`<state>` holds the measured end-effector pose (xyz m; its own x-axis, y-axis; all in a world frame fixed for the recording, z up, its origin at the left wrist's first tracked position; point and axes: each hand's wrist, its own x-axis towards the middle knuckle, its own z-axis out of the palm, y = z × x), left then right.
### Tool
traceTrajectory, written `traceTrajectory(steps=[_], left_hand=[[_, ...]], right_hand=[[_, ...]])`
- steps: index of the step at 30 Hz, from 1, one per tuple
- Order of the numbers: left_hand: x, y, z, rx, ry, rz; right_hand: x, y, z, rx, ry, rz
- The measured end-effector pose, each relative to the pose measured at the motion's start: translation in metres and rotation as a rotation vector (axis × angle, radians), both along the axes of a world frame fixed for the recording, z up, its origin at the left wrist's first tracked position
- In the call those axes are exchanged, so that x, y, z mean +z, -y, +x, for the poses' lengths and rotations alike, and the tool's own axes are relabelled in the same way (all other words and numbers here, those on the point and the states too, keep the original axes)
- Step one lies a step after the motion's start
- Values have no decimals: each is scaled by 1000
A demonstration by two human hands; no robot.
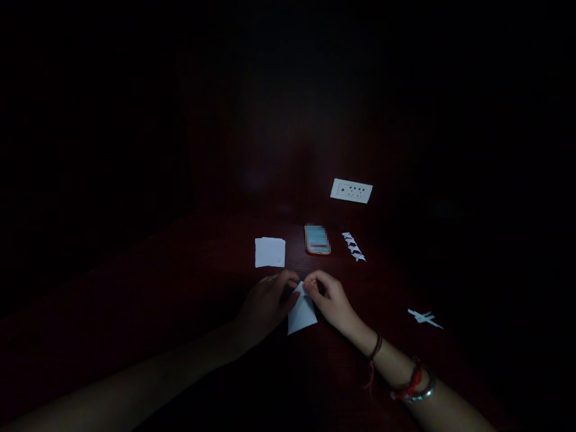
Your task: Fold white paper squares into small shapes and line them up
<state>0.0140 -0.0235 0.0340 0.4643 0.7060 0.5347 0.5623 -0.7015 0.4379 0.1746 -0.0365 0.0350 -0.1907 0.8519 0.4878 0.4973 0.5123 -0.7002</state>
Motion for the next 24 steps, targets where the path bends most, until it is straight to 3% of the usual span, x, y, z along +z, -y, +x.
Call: traceTrajectory(steps=[11,19,24], left_hand=[[-3,-3,-3,-26,-2,-13],[-3,-7,-3,-1,-27,-32],[-4,-9,-6,-9,-23,-58]], right_hand=[[-1,-5,2,40,-33,55],[-1,-4,0,-47,-23,62],[-5,-6,2,45,-45,-3]])
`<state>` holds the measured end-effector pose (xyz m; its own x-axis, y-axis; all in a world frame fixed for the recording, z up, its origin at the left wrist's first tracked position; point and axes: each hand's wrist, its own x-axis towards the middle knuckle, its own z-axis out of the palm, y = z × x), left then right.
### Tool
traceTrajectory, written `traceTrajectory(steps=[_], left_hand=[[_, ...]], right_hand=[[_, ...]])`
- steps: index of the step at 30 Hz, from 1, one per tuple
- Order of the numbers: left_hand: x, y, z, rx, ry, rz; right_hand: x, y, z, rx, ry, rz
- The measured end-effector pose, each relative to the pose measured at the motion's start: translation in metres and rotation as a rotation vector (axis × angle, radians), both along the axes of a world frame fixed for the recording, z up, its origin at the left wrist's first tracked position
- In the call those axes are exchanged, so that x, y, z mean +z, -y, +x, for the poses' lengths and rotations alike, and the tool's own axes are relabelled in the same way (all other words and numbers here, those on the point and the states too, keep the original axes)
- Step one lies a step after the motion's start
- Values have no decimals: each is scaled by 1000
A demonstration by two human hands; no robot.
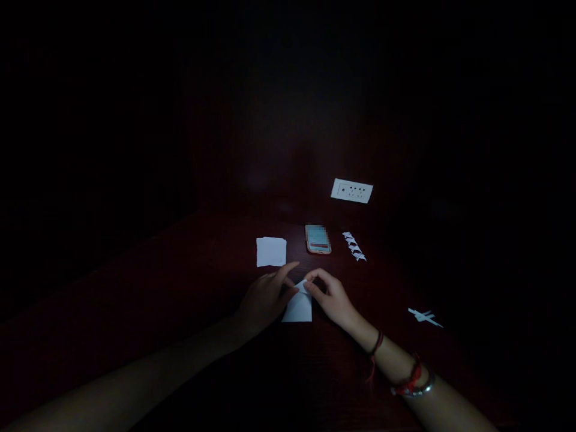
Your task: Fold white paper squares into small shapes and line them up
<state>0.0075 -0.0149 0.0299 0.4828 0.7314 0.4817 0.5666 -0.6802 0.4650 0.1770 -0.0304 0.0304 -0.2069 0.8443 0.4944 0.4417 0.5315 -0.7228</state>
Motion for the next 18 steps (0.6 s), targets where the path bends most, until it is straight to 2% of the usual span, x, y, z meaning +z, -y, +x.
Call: traceTrajectory(steps=[18], left_hand=[[-5,-9,2,-123,70,-187]], right_hand=[[1,3,-1,-58,116,-36]])
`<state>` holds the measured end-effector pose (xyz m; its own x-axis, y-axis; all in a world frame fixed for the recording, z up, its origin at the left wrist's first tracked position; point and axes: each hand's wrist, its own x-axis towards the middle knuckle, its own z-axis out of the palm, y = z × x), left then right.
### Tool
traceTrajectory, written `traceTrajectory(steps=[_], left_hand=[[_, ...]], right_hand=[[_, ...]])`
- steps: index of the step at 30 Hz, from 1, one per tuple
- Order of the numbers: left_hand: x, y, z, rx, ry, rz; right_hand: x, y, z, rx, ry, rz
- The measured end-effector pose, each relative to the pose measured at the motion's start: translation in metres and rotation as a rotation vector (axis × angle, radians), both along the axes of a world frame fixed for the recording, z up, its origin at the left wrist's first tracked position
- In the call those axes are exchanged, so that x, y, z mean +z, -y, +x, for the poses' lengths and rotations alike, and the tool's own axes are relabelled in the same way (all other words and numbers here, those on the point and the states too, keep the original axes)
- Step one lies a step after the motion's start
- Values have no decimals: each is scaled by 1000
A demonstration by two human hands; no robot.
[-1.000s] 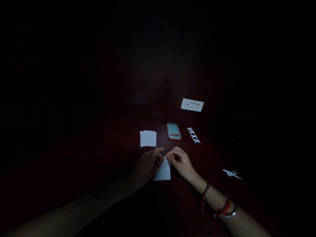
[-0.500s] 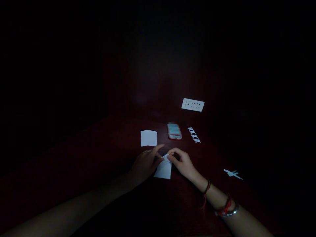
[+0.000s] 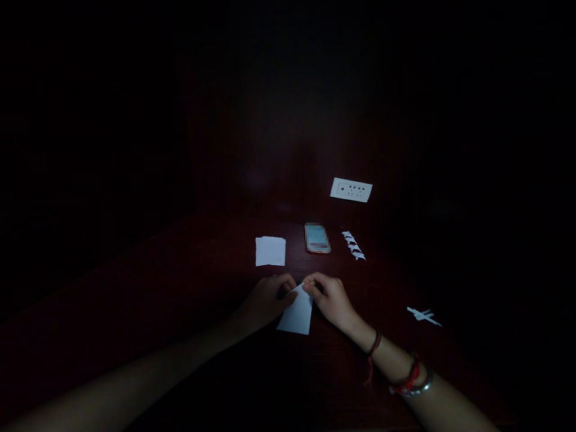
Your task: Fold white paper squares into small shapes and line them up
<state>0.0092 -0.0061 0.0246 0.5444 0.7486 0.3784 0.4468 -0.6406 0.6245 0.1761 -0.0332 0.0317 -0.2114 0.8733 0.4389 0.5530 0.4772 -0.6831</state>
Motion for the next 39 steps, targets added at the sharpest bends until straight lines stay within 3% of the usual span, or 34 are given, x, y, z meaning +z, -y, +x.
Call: traceTrajectory(steps=[9,19,33,39], left_hand=[[-5,-1,-1,28,13,-40],[-6,-1,1,-5,0,160],[-3,-1,0,-7,-46,181],[1,3,1,-9,-40,213]], right_hand=[[-4,-2,5,38,70,-40],[-6,0,5,70,129,-19],[-2,-1,2,46,131,66],[-3,-1,4,99,192,66]])
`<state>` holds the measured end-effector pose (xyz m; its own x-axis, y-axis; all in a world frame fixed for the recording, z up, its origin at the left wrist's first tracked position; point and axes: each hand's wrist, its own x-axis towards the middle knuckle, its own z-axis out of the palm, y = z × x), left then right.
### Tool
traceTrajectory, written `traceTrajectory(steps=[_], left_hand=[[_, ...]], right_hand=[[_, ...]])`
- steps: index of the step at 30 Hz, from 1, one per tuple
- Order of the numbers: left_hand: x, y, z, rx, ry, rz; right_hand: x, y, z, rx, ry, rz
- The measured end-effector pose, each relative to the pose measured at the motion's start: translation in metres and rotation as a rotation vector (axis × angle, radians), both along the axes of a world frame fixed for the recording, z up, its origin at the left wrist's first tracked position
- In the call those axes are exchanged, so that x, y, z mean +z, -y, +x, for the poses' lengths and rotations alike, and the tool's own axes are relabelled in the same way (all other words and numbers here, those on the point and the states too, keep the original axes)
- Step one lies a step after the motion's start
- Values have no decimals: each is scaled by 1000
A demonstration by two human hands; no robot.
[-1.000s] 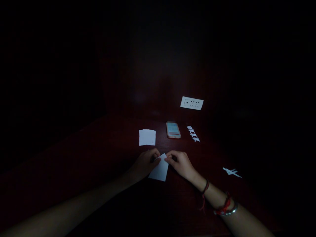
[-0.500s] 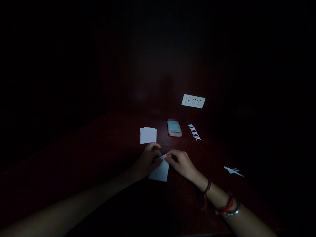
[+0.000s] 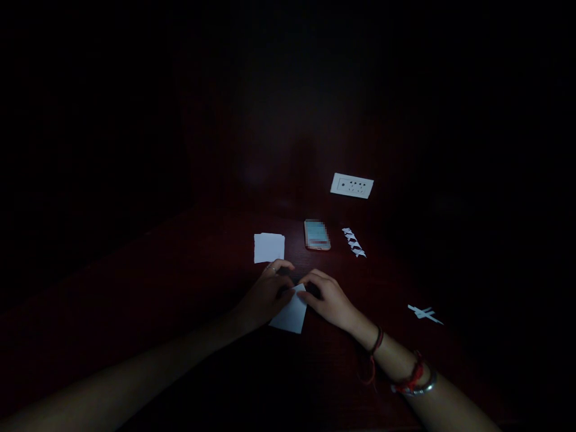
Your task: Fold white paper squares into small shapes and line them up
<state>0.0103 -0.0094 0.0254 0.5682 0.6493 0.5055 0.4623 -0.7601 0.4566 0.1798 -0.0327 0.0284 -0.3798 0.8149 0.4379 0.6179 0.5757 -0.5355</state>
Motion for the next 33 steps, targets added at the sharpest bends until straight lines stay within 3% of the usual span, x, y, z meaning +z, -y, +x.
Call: traceTrajectory(steps=[7,18,28,33], left_hand=[[0,0,0,19,-39,124],[5,-3,-3,23,-70,112],[-1,-6,-4,14,-2,-7],[-6,-14,-7,45,68,-62]], right_hand=[[-3,2,-3,-62,121,22],[-7,-2,0,-38,52,-24],[-8,-6,6,20,-20,-48],[-9,-8,7,-18,-45,-35]])
